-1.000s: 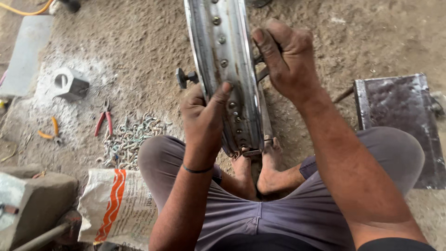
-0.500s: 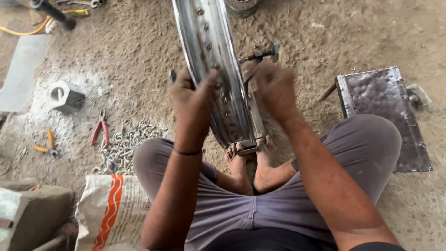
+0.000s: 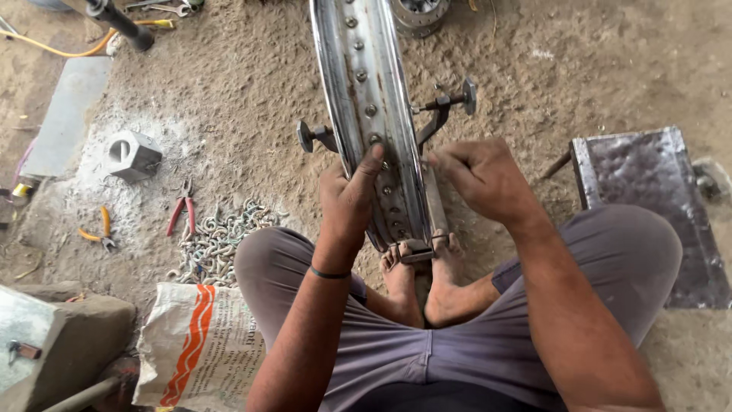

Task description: The person sits on the ground and uses a wrench to tighten the nuts on a bicycle wheel mounted on a truing stand. They repeatedly rotate the wheel and adjust the nuts to align the rim.

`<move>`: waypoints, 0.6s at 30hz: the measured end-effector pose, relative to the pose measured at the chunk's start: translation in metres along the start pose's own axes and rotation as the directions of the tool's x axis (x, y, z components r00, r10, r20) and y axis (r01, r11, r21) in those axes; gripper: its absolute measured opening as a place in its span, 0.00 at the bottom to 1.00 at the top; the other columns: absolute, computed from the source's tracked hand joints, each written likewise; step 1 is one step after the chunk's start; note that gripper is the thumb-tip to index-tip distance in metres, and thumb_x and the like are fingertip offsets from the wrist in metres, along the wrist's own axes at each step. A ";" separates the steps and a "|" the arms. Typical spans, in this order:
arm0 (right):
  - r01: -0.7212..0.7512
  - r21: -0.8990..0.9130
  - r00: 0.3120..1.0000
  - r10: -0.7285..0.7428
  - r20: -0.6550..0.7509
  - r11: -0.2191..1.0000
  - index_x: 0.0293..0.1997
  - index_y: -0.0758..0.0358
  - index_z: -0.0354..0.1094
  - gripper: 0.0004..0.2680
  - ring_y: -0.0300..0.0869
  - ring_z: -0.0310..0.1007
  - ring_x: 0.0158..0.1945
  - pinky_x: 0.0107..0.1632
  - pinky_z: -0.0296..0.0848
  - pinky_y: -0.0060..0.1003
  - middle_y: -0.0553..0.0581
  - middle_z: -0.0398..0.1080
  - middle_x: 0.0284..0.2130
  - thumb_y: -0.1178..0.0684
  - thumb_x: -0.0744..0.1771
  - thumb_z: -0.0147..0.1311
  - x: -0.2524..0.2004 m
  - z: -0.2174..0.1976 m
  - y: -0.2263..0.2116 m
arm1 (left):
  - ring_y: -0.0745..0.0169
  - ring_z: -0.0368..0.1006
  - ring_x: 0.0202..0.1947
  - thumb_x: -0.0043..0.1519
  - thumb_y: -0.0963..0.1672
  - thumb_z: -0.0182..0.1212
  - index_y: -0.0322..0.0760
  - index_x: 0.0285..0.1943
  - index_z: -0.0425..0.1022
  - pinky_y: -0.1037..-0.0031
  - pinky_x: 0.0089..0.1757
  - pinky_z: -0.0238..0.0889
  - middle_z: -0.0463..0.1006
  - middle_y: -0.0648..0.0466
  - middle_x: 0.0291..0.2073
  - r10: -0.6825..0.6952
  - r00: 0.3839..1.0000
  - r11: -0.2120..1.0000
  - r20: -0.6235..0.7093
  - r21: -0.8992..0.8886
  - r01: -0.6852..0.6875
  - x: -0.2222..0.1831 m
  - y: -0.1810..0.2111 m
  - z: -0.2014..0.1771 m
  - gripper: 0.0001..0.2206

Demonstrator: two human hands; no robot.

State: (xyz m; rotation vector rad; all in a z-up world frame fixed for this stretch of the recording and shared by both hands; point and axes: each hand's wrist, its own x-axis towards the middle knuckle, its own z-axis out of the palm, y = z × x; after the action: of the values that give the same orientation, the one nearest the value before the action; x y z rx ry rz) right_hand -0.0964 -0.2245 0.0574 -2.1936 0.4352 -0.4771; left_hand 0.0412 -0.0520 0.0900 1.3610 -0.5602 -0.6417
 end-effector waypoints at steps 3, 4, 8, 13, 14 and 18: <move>0.055 0.016 0.997 -0.056 0.055 0.998 0.19 0.59 0.58 0.20 0.35 0.55 0.18 0.23 0.60 0.36 0.48 0.57 0.14 0.42 0.72 0.48 0.000 -0.012 -0.010 | 0.73 0.73 0.30 0.68 0.49 0.60 0.30 0.45 0.80 0.78 0.33 0.68 0.80 0.58 0.31 0.001 0.996 0.998 0.084 -0.060 0.004 0.000 0.001 0.001 0.15; 0.039 0.035 0.996 -0.042 0.078 0.999 0.19 0.58 0.59 0.19 0.34 0.56 0.17 0.22 0.60 0.36 0.47 0.58 0.13 0.43 0.72 0.47 0.002 -0.012 -0.014 | 0.73 0.73 0.31 0.68 0.49 0.61 0.30 0.46 0.80 0.78 0.34 0.69 0.80 0.58 0.32 -0.008 0.995 0.997 0.104 -0.073 0.015 0.001 0.002 0.000 0.15; 0.077 0.037 0.994 -0.079 0.070 0.996 0.27 0.53 0.68 0.13 0.32 0.58 0.17 0.21 0.58 0.34 0.44 0.63 0.15 0.44 0.71 0.49 0.006 -0.019 -0.015 | 0.72 0.73 0.33 0.68 0.49 0.61 0.28 0.49 0.80 0.77 0.36 0.68 0.80 0.56 0.34 -0.072 0.990 0.994 0.123 -0.077 0.082 0.002 0.006 -0.004 0.16; -0.018 0.113 0.985 -0.001 0.174 0.993 0.16 0.59 0.55 0.22 0.36 0.48 0.14 0.19 0.50 0.37 0.48 0.54 0.12 0.40 0.71 0.50 0.007 -0.019 0.015 | 0.70 0.76 0.37 0.68 0.49 0.61 0.28 0.52 0.79 0.77 0.39 0.70 0.82 0.55 0.38 -0.082 0.984 0.983 0.160 -0.149 0.106 0.000 0.002 -0.002 0.17; -0.030 0.177 0.983 -0.003 0.185 0.984 0.16 0.60 0.54 0.23 0.36 0.47 0.14 0.18 0.48 0.37 0.48 0.52 0.12 0.39 0.71 0.49 0.015 -0.016 0.018 | 0.70 0.76 0.38 0.68 0.49 0.61 0.28 0.53 0.79 0.77 0.40 0.70 0.82 0.55 0.39 -0.092 0.983 0.977 0.157 -0.176 0.119 0.001 0.002 -0.004 0.17; 0.001 0.320 0.980 0.062 -0.187 0.947 0.23 0.62 0.61 0.20 0.35 0.55 0.17 0.18 0.59 0.34 0.49 0.57 0.17 0.41 0.73 0.48 0.083 0.027 0.014 | 0.69 0.76 0.40 0.68 0.47 0.63 0.28 0.54 0.78 0.76 0.42 0.71 0.81 0.54 0.41 -0.074 0.976 0.971 0.207 -0.206 0.118 0.000 0.003 -0.007 0.16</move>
State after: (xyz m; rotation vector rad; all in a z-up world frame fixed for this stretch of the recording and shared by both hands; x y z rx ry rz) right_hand -0.0138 -0.2529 0.0457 -1.8324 0.4606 -0.6988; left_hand 0.0461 -0.0471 0.0923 1.1304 -0.5668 -0.8988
